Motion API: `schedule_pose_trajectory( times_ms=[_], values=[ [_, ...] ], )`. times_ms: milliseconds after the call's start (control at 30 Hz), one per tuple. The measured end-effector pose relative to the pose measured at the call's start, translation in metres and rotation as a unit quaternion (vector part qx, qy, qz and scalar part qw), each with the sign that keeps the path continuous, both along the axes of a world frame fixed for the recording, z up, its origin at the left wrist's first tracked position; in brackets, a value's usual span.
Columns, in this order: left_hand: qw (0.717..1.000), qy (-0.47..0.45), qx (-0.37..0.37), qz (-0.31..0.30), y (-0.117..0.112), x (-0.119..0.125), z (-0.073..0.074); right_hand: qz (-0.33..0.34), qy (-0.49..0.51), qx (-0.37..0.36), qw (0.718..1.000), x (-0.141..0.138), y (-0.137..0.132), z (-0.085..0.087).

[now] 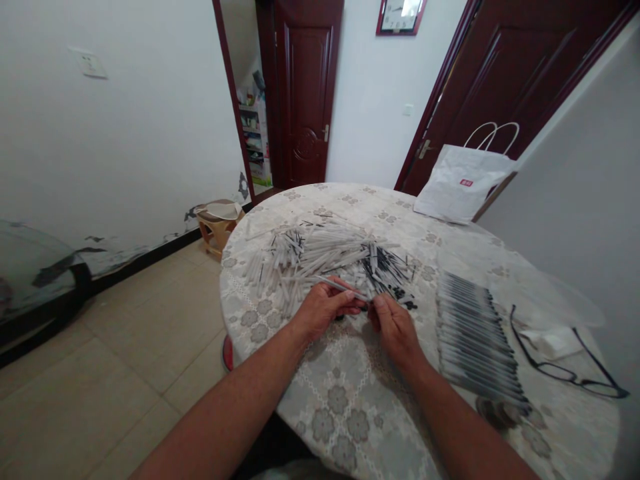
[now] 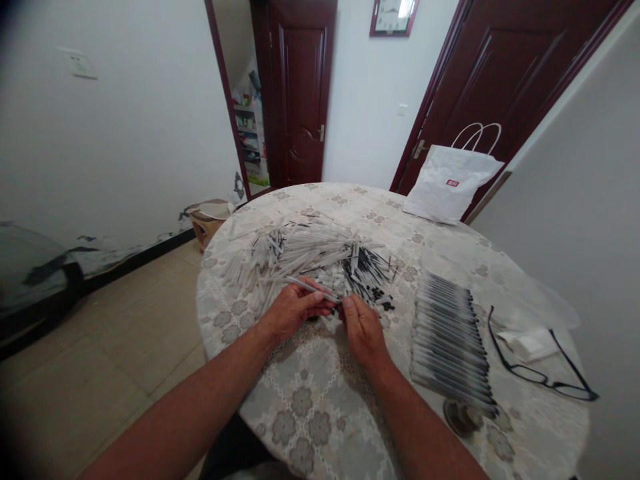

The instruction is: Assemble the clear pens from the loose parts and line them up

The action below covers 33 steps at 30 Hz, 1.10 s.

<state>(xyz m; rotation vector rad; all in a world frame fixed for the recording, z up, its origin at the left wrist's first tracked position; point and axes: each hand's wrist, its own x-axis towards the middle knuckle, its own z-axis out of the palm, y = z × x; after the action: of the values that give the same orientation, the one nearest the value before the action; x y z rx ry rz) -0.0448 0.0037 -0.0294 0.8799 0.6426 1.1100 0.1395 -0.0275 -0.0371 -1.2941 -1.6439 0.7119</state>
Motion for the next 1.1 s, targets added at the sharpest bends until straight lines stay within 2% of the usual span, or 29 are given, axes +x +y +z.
schedule_pose_trajectory(
  times_ms=[100,267,767,1000,1100],
  values=[
    [1.000,-0.008,0.006,0.003,0.001,-0.001,-0.001,-0.007,0.000,0.019,1.000,0.001,0.000,0.000],
    [1.000,-0.005,0.003,0.000,0.001,-0.002,-0.001,-0.018,-0.060,0.026,0.998,0.000,-0.002,0.005],
    [0.997,0.069,0.029,0.014,0.002,-0.004,0.001,0.006,-0.045,0.004,0.999,-0.003,-0.004,0.009],
    [0.977,0.182,0.110,0.017,0.002,-0.011,0.006,0.041,-0.109,0.110,0.987,0.002,-0.002,0.013],
    [0.970,0.202,0.132,0.023,0.002,-0.012,0.007,0.046,-0.149,0.126,0.980,0.004,-0.001,0.013]
  ],
)
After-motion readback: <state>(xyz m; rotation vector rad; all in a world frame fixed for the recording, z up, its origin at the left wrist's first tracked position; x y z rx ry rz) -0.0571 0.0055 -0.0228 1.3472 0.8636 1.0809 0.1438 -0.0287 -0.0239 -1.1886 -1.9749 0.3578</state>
